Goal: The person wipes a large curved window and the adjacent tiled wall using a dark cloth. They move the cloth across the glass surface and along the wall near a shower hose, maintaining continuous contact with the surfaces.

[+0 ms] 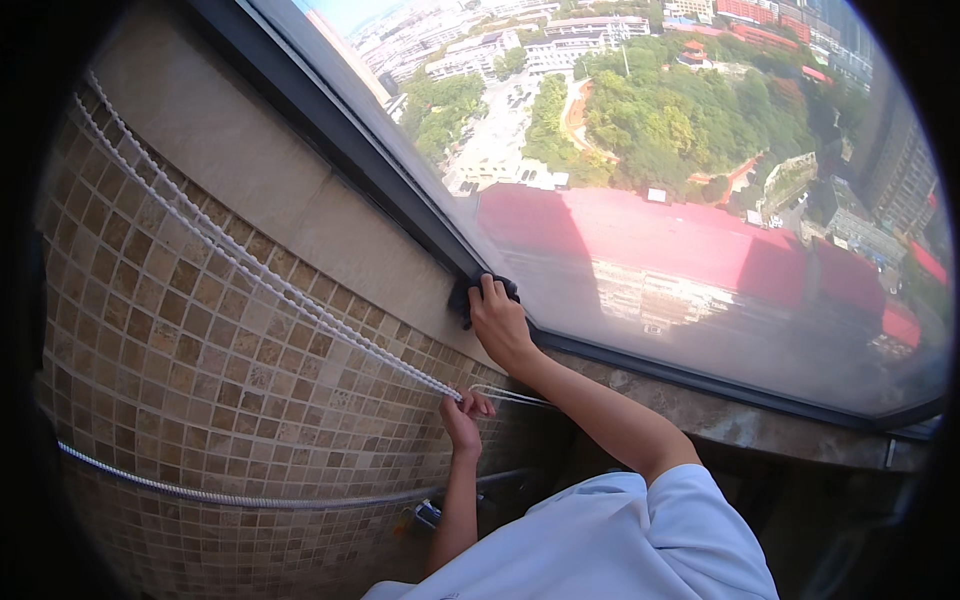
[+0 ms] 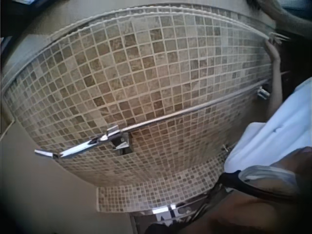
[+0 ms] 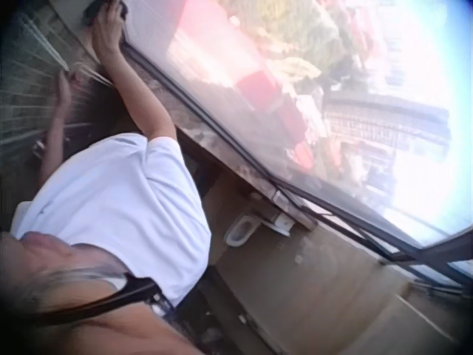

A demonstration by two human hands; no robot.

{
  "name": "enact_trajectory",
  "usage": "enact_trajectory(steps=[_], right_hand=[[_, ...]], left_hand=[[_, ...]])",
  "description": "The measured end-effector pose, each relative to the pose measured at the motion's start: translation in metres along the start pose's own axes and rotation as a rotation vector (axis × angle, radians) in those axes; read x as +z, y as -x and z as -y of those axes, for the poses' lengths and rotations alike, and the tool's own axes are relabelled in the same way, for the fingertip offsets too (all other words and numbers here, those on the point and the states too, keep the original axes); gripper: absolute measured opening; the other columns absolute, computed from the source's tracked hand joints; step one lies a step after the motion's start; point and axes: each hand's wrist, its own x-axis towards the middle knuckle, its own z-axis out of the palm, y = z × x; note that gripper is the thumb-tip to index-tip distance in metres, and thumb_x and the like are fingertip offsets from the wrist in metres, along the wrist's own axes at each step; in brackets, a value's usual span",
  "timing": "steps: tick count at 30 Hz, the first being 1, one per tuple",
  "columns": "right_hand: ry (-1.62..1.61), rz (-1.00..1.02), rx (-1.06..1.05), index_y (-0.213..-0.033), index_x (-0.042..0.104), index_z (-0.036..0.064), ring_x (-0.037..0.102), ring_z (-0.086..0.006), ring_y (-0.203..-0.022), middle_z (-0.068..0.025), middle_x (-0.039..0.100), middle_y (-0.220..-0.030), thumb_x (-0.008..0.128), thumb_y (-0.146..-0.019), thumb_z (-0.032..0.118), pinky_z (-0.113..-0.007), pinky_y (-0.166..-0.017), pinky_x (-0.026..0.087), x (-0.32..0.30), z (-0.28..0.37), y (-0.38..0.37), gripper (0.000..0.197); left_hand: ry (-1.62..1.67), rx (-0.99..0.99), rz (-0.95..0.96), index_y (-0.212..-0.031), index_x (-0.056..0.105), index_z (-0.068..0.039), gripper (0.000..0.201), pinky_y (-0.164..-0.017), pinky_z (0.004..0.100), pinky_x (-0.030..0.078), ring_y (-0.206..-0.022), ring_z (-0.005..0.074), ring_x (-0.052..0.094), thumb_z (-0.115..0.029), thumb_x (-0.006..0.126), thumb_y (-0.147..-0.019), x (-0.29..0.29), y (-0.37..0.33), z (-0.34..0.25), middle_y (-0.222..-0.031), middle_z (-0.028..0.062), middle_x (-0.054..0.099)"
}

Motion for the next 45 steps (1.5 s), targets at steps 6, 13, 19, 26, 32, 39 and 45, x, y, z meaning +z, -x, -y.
enact_trajectory(steps=[6,13,19,26,32,39,45], right_hand=[[-0.193,0.002,0.091,-0.098,0.061,0.0042,0.057,-0.0287,-0.095,-0.0148,0.049,-0.108,0.064,-0.071,0.002,-0.035,-0.064,0.055,0.016,-0.015,0.021,0.027],[-0.134,-0.243,-0.09,-0.1,0.058,-0.0012,0.055,-0.0311,-0.098,-0.0226,0.048,-0.119,0.063,-0.072,0.001,-0.031,-0.062,0.055,-0.105,0.051,-0.085,0.029],[-0.159,0.297,0.215,-0.106,0.058,-0.0027,0.056,-0.0383,-0.101,-0.0251,0.042,-0.124,0.061,-0.073,-0.004,-0.04,-0.069,0.057,0.053,-0.041,0.059,0.034],[-0.474,-0.008,0.224,-0.111,0.062,0.0004,0.054,-0.0389,-0.111,-0.0223,0.047,-0.12,0.059,-0.067,-0.011,-0.042,-0.091,0.05,0.027,-0.017,0.033,0.045],[-0.636,-0.333,0.062,-0.112,0.063,0.0035,0.053,-0.0334,-0.11,-0.0163,0.047,-0.121,0.063,-0.067,-0.007,-0.038,-0.081,0.054,-0.091,0.044,-0.076,0.046],[-0.284,-0.012,0.347,-0.09,0.062,-0.003,0.051,-0.0337,-0.106,-0.0153,0.048,-0.119,0.061,-0.067,-0.006,-0.037,-0.078,0.055,0.054,-0.018,0.048,0.023],[-0.482,-0.188,0.317,-0.102,0.064,-0.0006,0.05,-0.0364,-0.111,-0.0165,0.048,-0.121,0.061,-0.064,-0.011,-0.042,-0.091,0.047,0.007,0.02,0.002,0.039]], left_hand=[[-0.109,-0.034,-0.018,-0.077,0.05,-0.007,0.043,-0.055,0.0275,0.047,-0.063,0.0186,0.063,-0.037,0.032,-0.102,0.015,-0.014,-0.002,-0.068,0.0072,0.059],[-0.228,0.11,-0.034,-0.105,0.051,-0.007,0.04,-0.057,0.0243,0.049,-0.068,0.0154,0.065,-0.042,0.032,-0.104,0.02,-0.001,0.004,-0.087,0.0082,0.064],[-0.367,0.145,-0.067,-0.101,0.049,-0.008,0.035,-0.057,0.0237,0.049,-0.069,0.0138,0.065,-0.038,0.031,-0.106,0.016,0.004,0.009,-0.086,0.006,0.062],[-0.408,0.096,-0.069,-0.092,0.046,-0.009,0.031,-0.059,0.0242,0.05,-0.069,0.0135,0.065,-0.032,0.03,-0.107,0.005,0.018,0.01,-0.083,0.0055,0.061],[-0.379,0.081,0.02,-0.087,0.043,-0.01,0.033,-0.061,0.0246,0.049,-0.071,0.0144,0.065,-0.033,0.03,-0.107,0.014,0.009,0.01,-0.085,0.0063,0.062],[-0.384,0.086,0.049,-0.087,0.043,-0.009,0.035,-0.061,0.0249,0.049,-0.072,0.0145,0.065,-0.034,0.028,-0.107,0.011,0.007,0.01,-0.084,0.007,0.063],[-0.332,0.045,0.11,-0.088,0.045,-0.009,0.036,-0.062,0.0247,0.049,-0.071,0.0139,0.065,-0.034,0.029,-0.107,0.004,0.011,0.012,-0.083,0.0066,0.064]])
